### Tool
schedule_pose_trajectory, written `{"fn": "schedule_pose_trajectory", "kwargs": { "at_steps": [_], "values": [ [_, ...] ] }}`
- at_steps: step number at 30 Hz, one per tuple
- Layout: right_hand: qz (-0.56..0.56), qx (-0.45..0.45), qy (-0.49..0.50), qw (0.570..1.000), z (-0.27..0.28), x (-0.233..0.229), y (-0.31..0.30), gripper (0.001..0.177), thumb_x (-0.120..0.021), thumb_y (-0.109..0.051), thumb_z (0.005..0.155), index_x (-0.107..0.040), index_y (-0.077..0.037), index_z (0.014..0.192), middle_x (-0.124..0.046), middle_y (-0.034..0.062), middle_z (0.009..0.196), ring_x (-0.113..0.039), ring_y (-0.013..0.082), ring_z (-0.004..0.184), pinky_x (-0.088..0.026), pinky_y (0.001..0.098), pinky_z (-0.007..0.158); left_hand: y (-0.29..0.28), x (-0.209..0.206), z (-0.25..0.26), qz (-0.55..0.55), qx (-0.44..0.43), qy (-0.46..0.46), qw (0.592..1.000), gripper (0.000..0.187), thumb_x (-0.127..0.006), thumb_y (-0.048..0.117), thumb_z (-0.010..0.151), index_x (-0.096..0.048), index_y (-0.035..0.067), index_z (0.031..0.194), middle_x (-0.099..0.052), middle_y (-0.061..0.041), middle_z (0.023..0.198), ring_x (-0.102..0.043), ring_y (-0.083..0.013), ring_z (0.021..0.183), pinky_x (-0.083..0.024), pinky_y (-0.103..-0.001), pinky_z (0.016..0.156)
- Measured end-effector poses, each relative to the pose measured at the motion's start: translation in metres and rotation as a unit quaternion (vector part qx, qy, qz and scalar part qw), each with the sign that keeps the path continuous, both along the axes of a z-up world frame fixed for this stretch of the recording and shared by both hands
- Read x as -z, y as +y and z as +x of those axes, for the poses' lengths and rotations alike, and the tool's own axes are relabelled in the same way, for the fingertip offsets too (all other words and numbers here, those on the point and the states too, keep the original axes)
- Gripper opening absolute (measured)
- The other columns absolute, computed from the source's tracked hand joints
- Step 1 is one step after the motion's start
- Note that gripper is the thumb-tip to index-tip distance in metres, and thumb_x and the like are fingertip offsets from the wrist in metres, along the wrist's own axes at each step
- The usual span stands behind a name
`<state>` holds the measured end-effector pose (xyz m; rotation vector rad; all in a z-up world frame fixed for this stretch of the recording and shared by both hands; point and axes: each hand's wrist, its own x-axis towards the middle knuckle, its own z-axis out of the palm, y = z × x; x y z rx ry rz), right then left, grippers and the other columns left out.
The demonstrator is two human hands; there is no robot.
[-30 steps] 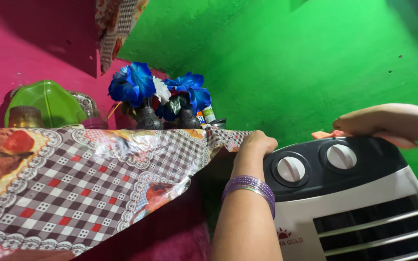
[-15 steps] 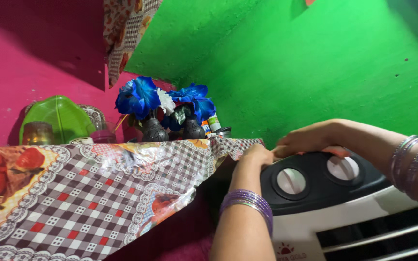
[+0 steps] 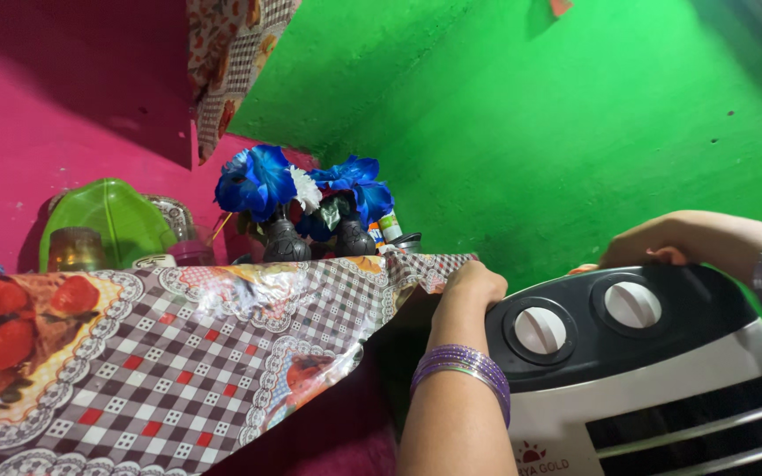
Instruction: The person cleans a portable air cooler using a cloth. They wipe the top control panel, the front grille, and the side of the unit. The person also moves the cooler slightly to access different areas for cleaning.
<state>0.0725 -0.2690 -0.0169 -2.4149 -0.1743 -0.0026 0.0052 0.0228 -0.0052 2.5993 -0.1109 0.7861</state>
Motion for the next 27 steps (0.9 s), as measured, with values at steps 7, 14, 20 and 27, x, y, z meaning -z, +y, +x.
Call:
{"fn": "schedule_pose_trajectory", "kwargs": {
  "at_steps": [7, 14, 20, 27],
  "values": [
    [-0.414, -0.057, -0.210, 0.884, -0.080, -0.011, -0.012, 0.045, -0.061, -0.048, 0.090, -0.081, -0.012, 0.108, -0.080, 0.0044, 0.094, -0.073, 0.0182, 0.080, -0.058, 0.0367, 0.073, 0.001, 0.001, -0.008, 0.016, 0.006, -0.008, 1.000, 0.044, -0.061, 0.014, 0.084, -0.069, -0.004, 0.123, -0.062, -0.030, 0.135, -0.062, -0.0393, 0.127, -0.051, -0.043, 0.106],
    [-0.354, -0.078, -0.312, 0.878, -0.188, -0.028, 0.088, 0.046, -0.049, -0.052, 0.096, -0.079, -0.017, 0.103, -0.080, 0.0069, 0.091, -0.076, 0.0213, 0.082, -0.059, 0.0376, 0.080, 0.002, 0.001, -0.001, 0.004, 0.017, 0.009, 1.000, 0.047, -0.061, 0.018, 0.085, -0.067, -0.004, 0.126, -0.060, -0.030, 0.138, -0.060, -0.0395, 0.129, -0.049, -0.044, 0.108],
    [-0.096, -0.133, -0.158, 0.974, -0.176, -0.011, 0.127, 0.044, -0.057, -0.051, 0.097, -0.081, -0.018, 0.115, -0.083, 0.0034, 0.110, -0.073, 0.0165, 0.100, -0.059, 0.0373, 0.092, -0.001, 0.006, 0.013, 0.010, 0.023, -0.001, 1.000, 0.048, -0.061, 0.020, 0.085, -0.067, -0.005, 0.125, -0.059, -0.030, 0.138, -0.060, -0.0401, 0.129, -0.048, -0.044, 0.108],
    [-0.115, -0.079, -0.142, 0.980, -0.090, -0.007, 0.078, 0.053, -0.053, -0.056, 0.100, -0.057, -0.026, 0.144, -0.056, -0.0003, 0.149, -0.050, 0.0145, 0.136, -0.039, 0.0376, 0.118, 0.001, 0.001, -0.011, 0.026, 0.028, -0.045, 0.998, 0.048, -0.060, 0.022, 0.085, -0.068, -0.005, 0.124, -0.059, -0.031, 0.137, -0.059, -0.0407, 0.129, -0.047, -0.045, 0.108]
  ]
}}
